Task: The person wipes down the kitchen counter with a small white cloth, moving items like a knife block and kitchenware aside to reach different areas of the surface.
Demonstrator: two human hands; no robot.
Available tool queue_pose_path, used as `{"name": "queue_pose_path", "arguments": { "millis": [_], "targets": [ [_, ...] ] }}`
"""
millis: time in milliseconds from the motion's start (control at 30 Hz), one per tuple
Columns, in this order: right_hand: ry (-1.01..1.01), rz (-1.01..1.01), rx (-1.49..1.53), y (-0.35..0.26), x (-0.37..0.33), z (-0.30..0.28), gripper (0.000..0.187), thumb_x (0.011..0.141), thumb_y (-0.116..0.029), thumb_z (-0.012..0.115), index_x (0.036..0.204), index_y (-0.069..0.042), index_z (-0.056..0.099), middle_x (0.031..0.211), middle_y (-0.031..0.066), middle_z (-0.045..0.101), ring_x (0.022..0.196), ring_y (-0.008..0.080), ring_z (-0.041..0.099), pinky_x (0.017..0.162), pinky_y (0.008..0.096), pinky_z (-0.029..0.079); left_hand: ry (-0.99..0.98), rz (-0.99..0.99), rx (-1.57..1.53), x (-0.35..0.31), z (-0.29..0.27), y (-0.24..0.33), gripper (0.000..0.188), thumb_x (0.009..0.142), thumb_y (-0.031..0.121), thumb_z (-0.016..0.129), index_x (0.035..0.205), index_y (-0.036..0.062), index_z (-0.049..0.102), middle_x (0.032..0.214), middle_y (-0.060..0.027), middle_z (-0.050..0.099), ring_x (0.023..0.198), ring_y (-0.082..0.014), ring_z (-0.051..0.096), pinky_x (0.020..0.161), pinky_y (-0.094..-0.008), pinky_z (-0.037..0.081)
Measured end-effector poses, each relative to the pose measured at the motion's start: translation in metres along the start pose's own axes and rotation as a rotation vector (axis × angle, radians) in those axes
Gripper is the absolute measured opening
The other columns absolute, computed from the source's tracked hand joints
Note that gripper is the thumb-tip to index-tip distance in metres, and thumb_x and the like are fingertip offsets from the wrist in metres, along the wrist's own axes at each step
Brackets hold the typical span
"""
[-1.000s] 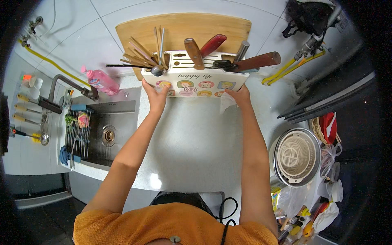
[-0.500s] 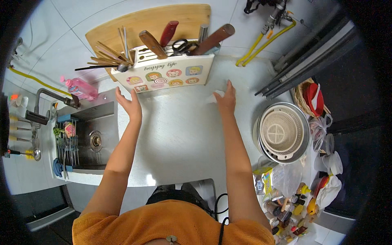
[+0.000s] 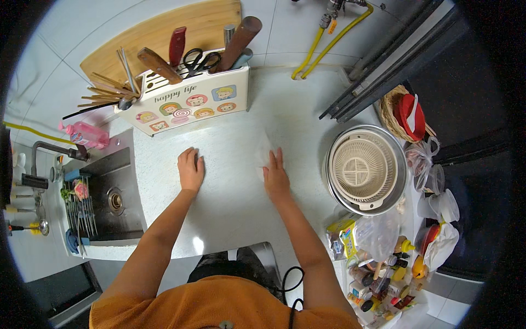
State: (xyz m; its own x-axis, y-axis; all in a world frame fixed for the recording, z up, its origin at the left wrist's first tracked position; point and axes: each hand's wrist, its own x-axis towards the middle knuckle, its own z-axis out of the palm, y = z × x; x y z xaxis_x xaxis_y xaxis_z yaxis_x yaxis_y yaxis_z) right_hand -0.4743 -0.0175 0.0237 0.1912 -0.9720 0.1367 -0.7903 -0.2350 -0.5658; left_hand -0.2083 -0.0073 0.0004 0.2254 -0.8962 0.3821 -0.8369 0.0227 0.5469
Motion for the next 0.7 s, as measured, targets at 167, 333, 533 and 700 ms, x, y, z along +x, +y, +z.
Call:
{"name": "queue_pose_path", "arguments": {
  "millis": [167, 333, 533, 700],
  "targets": [
    [-0.132, -0.214, -0.215, -0.014, 0.034, 0.027, 0.04, 0.092, -0.013, 0.047, 0.13, -0.004, 0.043, 0.14, 0.0118, 0.038, 0.128, 0.028, 0.038, 0.105, 0.0377, 0.032, -0.016, 0.006, 0.08, 0.0, 0.001, 0.004, 0.032, 0.081, 0.014, 0.058, 0.11, 0.0016, 0.054, 0.116, -0.0153, 0.05, 0.109, -0.0319, 0.045, 0.093, -0.0422, 0.036],
    [0.009, -0.3, -0.217, 0.019, 0.101, 0.048, 0.035, 0.087, -0.014, 0.052, 0.12, -0.004, 0.051, 0.132, 0.012, 0.046, 0.124, 0.0284, 0.041, 0.101, 0.0407, 0.034, -0.046, 0.005, 0.096, -0.001, 0.0, 0.003, 0.032, 0.082, 0.015, 0.057, 0.111, 0.0025, 0.053, 0.117, -0.0157, 0.05, 0.11, -0.032, 0.044, 0.093, -0.0424, 0.035],
    [0.196, -0.203, -0.323, 0.063, 0.176, 0.04, 0.032, 0.088, -0.013, 0.047, 0.119, -0.005, 0.051, 0.129, 0.0136, 0.048, 0.12, 0.03, 0.045, 0.099, 0.0411, 0.036, -0.061, 0.006, 0.104, 0.002, -0.003, 0.003, 0.032, 0.083, 0.015, 0.057, 0.112, 0.0031, 0.053, 0.117, -0.0158, 0.05, 0.11, -0.0323, 0.044, 0.094, -0.0425, 0.035],
    [0.183, -0.233, -0.306, 0.057, 0.158, 0.058, 0.033, 0.091, -0.015, 0.044, 0.12, -0.003, 0.05, 0.129, 0.0144, 0.048, 0.121, 0.0309, 0.044, 0.102, 0.0407, 0.034, -0.059, 0.002, 0.089, 0.003, 0.002, 0.008, 0.032, 0.082, 0.015, 0.057, 0.112, 0.0031, 0.053, 0.117, -0.0154, 0.05, 0.109, -0.0323, 0.044, 0.094, -0.0427, 0.035]
  ]
}}
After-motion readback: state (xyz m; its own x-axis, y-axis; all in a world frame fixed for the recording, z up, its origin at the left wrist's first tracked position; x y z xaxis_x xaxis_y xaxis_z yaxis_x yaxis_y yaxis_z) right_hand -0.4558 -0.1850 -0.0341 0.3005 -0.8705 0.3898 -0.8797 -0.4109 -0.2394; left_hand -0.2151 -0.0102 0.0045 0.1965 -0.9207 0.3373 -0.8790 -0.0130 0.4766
